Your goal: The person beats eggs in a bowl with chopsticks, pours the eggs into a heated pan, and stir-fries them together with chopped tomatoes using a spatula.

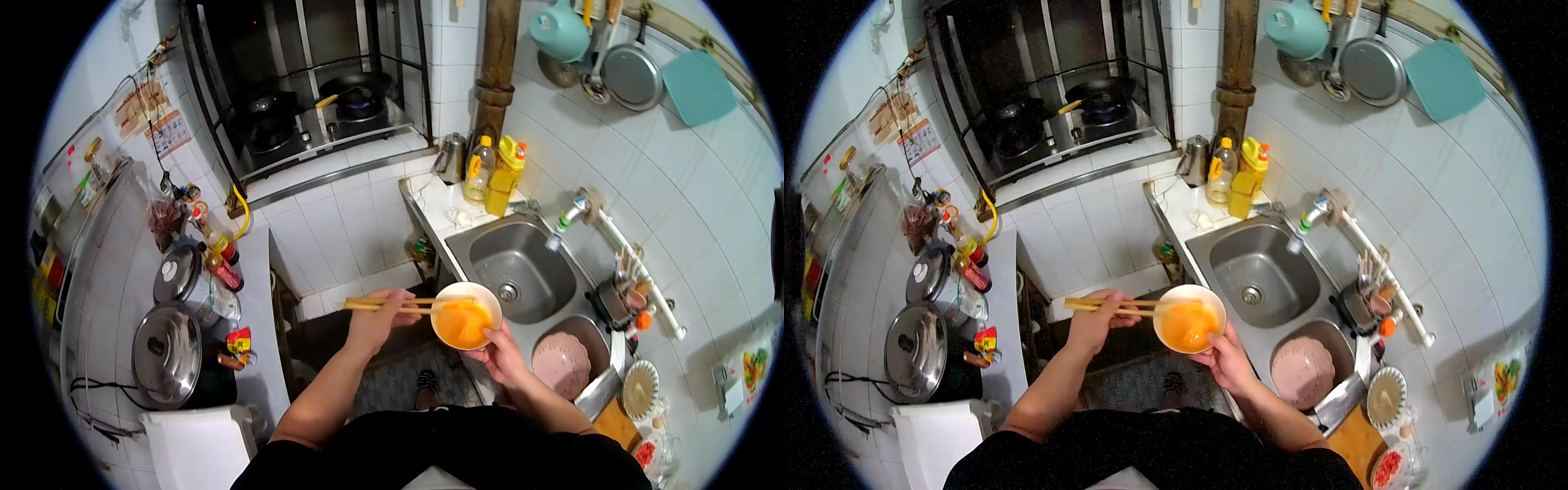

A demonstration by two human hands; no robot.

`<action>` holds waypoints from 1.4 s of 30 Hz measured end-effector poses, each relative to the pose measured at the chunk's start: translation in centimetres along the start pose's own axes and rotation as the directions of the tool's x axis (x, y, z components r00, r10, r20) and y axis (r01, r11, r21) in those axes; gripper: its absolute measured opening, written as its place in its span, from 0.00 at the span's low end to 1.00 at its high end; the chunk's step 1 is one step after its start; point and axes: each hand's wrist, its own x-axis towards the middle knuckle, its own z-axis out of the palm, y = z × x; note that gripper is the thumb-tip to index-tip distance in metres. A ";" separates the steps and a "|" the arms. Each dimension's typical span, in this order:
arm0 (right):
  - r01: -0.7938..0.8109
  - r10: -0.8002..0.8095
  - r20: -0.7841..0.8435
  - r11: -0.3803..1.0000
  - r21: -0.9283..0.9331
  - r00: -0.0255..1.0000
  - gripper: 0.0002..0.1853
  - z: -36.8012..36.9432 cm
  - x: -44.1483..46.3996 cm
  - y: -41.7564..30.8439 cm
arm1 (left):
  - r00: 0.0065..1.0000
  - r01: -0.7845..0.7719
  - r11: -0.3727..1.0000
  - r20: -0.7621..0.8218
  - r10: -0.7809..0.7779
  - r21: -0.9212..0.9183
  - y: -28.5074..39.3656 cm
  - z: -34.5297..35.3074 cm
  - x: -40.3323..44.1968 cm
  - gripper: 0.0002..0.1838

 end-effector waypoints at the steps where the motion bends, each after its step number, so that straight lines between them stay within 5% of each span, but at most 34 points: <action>1: -0.006 0.006 0.025 1.000 -0.001 1.000 0.25 0.6 2.2 -0.5 | 0.999 -0.012 0.980 0.048 0.003 0.197 0.3 -1.0 1.7 0.13; 9: -0.014 0.027 0.181 0.997 -0.075 0.983 0.26 3.8 21.7 -5.7 | 0.997 -0.046 0.956 -0.046 0.062 0.290 9.5 -4.1 15.2 0.09; 16: 0.029 -0.002 0.190 0.990 -0.136 0.982 0.29 7.9 36.5 -11.1 | 0.984 -0.155 0.988 0.083 0.155 -0.009 16.1 -7.0 25.6 0.12; 26: 0.028 -0.025 0.097 0.999 -0.025 0.995 0.26 17.3 56.7 -20.5 | 0.950 -0.306 0.853 0.084 0.299 0.423 31.7 -11.1 46.5 0.11; 33: 0.071 -0.074 -0.006 0.976 -0.207 0.997 0.25 24.8 69.7 -25.6 | 0.943 -0.328 0.854 0.189 0.273 0.405 39.3 -15.7 61.8 0.14; 42: 0.108 -0.133 -0.038 0.914 -0.391 0.990 0.30 25.9 82.0 -25.7 | 0.953 -0.296 0.851 0.193 0.233 0.434 37.9 -19.0 74.4 0.16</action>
